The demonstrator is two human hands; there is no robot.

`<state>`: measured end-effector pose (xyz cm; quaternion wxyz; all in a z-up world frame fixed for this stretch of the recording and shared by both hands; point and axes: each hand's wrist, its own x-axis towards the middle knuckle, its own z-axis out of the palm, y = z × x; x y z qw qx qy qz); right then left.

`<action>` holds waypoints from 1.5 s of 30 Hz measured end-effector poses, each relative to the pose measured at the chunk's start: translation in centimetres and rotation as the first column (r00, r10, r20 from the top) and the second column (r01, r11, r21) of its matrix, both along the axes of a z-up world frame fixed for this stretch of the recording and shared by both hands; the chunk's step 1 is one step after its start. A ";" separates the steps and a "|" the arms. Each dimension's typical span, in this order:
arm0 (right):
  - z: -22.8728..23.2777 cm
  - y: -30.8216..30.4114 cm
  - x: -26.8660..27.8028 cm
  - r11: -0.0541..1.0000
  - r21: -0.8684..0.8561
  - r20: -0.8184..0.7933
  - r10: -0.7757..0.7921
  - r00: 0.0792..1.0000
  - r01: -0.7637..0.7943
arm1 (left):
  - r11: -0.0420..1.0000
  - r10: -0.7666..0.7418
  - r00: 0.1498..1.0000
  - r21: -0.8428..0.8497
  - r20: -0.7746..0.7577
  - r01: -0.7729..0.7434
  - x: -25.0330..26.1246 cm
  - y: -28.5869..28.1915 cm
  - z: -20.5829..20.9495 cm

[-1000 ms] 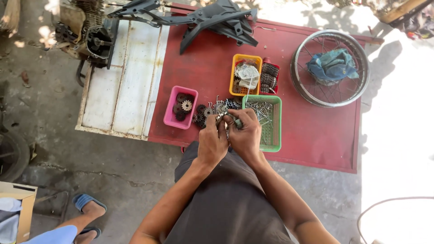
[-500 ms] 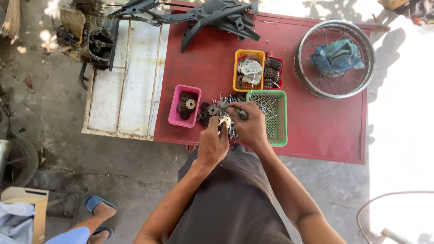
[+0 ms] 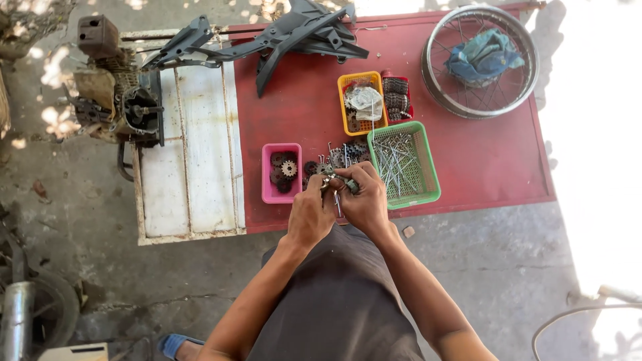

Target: The person wipes a small metal gear with a cloth, rotating it to clean different sides. The person then picks up another gear from a pink container and wipes it with the cloth. The person continues to wipe the first gear repeatedly.

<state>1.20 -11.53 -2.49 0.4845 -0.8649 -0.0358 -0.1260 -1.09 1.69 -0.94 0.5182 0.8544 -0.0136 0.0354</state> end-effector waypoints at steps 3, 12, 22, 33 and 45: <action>-0.7 1.3 -1.0 0.993 -0.017 0.029 -0.117 0.993 0.117 | 0.999 -0.028 0.999 -0.019 -0.042 0.027 0.2 0.8 0.1; 1.7 0.3 -1.2 0.956 0.109 0.002 -0.273 0.962 0.271 | 0.984 -0.058 0.994 -0.176 -0.089 0.041 0.7 1.2 0.0; 3.1 -2.5 -0.9 0.999 0.026 -0.046 -0.016 0.999 0.018 | 0.996 -0.017 0.991 -0.085 0.132 0.029 1.1 -1.6 0.0; -0.4 -8.4 1.5 0.999 -0.006 0.026 0.049 0.998 -0.049 | 0.981 0.069 0.970 0.158 0.235 -0.108 1.2 -7.9 0.9; -1.3 -13.1 0.8 0.987 -0.052 -0.076 0.148 0.986 -0.152 | 0.963 0.264 0.956 0.089 -0.130 -0.254 -1.2 -13.6 -0.5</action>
